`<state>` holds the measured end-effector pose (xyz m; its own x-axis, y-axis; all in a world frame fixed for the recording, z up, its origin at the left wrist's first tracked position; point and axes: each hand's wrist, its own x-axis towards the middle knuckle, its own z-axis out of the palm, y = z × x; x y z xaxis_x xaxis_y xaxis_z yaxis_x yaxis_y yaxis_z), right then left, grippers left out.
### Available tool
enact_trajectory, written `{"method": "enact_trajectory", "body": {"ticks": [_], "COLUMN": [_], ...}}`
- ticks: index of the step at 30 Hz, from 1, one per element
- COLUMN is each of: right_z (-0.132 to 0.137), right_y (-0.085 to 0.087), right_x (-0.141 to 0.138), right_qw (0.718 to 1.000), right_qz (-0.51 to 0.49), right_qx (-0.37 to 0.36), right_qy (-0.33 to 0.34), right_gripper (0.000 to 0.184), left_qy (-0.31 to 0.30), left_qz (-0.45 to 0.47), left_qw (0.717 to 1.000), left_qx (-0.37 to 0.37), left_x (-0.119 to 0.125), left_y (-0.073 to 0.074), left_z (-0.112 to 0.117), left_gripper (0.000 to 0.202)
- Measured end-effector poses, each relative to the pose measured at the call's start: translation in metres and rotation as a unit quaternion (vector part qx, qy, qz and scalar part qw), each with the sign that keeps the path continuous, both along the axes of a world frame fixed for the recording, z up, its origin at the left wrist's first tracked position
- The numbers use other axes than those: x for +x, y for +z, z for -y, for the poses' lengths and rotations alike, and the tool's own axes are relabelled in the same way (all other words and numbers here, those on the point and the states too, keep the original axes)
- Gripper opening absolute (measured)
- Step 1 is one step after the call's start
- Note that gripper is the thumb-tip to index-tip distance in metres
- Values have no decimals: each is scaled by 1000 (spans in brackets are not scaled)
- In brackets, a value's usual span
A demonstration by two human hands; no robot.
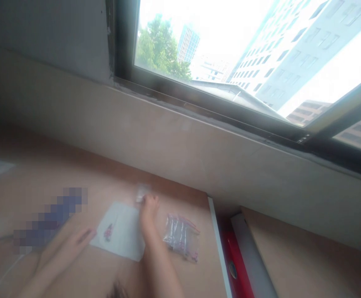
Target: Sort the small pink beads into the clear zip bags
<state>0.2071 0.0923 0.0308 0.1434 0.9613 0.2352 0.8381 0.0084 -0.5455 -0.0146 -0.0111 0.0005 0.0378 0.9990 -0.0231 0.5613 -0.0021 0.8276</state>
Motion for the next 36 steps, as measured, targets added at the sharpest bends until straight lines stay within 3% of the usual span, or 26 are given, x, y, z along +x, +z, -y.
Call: {"method": "enact_trajectory", "body": {"ticks": [3,6,10,14,16,19,20,22,26,31,36], "right_z": [17,40,72,93,101,113,118,125,133,128,123], "right_y": [23,43,42,24,19,20,23,32,50,52,50], "right_x": [5,1,-10,-12,-10,-9,-10,-16,-31,-34,-29], "right_qw": [986,939,857,820,836,908,927,944,923,922,917], "right_qz": [-158,-343,-497,-540,-517,-403,-364,-326,-329,-322,-325], "right_qx": [43,1,-116,-181,-182,-88,-58,-50,-129,-139,-149], "right_qy": [-41,11,77,53,12,-68,-69,-8,152,165,178], "right_gripper": [15,11,15,17,18,20,20,14,17,24,25], "left_qy": [0,10,-22,-86,-93,-79,-72,-68,-105,-144,-173], "left_qz": [25,88,180,160,151,135,130,114,74,41,55], "left_qw": [999,993,979,977,976,979,981,985,989,987,982], "left_qx": [-29,-81,-94,-110,-124,-129,-124,-107,-74,-52,-59], "left_x": [-1,1,13,24,26,28,29,33,44,50,47], "left_y": [-4,2,43,87,96,96,95,94,101,113,110], "left_z": [-4,-9,-11,-5,-1,5,6,8,10,10,9], "left_gripper": [31,32,34,27,27,25,24,22,18,13,15]}}
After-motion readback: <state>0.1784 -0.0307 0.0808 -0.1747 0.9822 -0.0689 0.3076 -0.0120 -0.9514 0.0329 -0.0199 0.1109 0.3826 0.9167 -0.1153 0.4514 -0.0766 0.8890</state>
